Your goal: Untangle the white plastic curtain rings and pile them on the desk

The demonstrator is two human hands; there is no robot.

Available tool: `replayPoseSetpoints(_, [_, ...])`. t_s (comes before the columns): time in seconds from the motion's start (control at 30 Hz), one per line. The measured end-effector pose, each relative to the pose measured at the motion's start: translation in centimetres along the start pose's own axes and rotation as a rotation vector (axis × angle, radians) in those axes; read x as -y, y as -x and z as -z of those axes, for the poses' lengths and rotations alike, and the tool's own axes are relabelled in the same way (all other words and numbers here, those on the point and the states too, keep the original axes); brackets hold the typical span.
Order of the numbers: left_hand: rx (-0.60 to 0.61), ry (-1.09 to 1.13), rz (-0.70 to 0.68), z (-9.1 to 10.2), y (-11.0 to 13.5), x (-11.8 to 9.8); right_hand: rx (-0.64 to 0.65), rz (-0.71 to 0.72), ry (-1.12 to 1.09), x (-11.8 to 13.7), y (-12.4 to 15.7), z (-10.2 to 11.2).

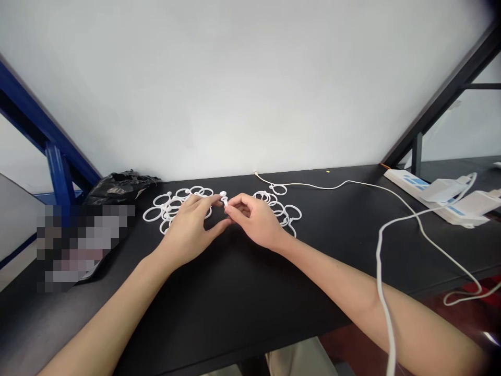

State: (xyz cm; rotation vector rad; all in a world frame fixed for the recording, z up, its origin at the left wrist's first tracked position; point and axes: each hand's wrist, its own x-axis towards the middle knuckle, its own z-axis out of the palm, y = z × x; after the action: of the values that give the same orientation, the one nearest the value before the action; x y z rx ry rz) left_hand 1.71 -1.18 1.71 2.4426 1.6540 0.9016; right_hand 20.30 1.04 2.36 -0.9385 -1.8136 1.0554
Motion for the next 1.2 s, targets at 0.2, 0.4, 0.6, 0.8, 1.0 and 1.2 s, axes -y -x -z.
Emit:
replayPoseSetpoints(0.2, [-0.047, 0.015, 0.023, 0.3, 0.0, -0.3, 0.13, 0.01, -0.114, -0.2, 0.1, 0.0])
replayPoseSetpoints(0.4, [-0.038, 0.007, -0.106, 0.2, -0.1, -0.2, -0.015, 0.23, 0.167, -0.5, 0.1, 0.1])
replayPoseSetpoints(0.6, [0.032, 0.026, -0.171, 0.1, 0.0, -0.1, -0.023, 0.343, 0.305, -0.4, 0.1, 0.3])
replayPoseSetpoints(0.8, [0.059, 0.009, -0.16, 0.1, 0.0, 0.5, 0.048, 0.257, 0.203, -0.1, -0.1, 0.9])
replayPoseSetpoints(1.0, [0.066, -0.044, -0.199, -0.1, 0.0, 1.1, 0.071, 0.208, 0.194, -0.3, -0.5, 1.5])
replayPoseSetpoints(1.2, [0.06, -0.047, -0.189, 0.0, -0.2, 0.7, 0.053, 0.213, 0.212, -0.6, -0.5, 1.2])
